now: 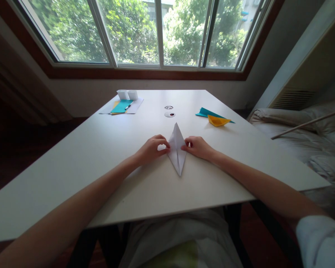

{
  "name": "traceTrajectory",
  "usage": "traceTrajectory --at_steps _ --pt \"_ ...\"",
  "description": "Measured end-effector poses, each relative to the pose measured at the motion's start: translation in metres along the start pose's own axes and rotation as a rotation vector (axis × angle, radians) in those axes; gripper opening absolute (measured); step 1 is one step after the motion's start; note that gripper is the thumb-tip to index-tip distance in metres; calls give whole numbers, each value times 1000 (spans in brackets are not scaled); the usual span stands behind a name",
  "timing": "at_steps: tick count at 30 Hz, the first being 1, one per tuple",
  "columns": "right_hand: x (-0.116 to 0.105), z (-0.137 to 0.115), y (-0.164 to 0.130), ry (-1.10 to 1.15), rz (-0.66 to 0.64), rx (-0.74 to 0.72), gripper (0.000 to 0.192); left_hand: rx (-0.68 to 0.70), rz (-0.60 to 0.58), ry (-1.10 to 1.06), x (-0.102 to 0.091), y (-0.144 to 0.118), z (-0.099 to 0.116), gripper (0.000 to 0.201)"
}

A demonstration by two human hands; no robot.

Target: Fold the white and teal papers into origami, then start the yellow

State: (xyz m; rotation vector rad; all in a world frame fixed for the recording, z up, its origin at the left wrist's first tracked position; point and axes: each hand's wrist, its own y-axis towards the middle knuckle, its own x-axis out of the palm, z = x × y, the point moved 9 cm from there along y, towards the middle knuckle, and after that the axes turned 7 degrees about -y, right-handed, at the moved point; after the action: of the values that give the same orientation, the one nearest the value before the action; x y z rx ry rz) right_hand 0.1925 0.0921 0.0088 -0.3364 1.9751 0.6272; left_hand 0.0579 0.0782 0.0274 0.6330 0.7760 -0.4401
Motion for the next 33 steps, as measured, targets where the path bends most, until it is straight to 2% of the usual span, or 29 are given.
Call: traceTrajectory --at_steps 7,13,17,21,23,26,29,33 --pt "0 -1 0 1 -5 15 16 6 -54 32 12 0 -3 17" --pt "2 1 1 -6 -12 15 16 -33 -20 37 9 -1 -6 26" --pt "1 0 1 17 -3 12 15 -37 -27 27 9 -1 -6 24" --pt "-8 0 0 75 112 24 50 -48 3 79 9 -1 -9 24" --pt "-10 -3 0 59 138 -9 43 -33 16 128 9 -2 -9 23" --pt "-4 -10 0 7 87 -96 12 16 -13 177 12 -3 -5 23" --pt "0 -15 0 -48 48 -150 14 43 -77 227 18 -4 1 28" --pt "2 -18 -2 -115 23 -166 20 -2 -142 295 24 -6 4 39"
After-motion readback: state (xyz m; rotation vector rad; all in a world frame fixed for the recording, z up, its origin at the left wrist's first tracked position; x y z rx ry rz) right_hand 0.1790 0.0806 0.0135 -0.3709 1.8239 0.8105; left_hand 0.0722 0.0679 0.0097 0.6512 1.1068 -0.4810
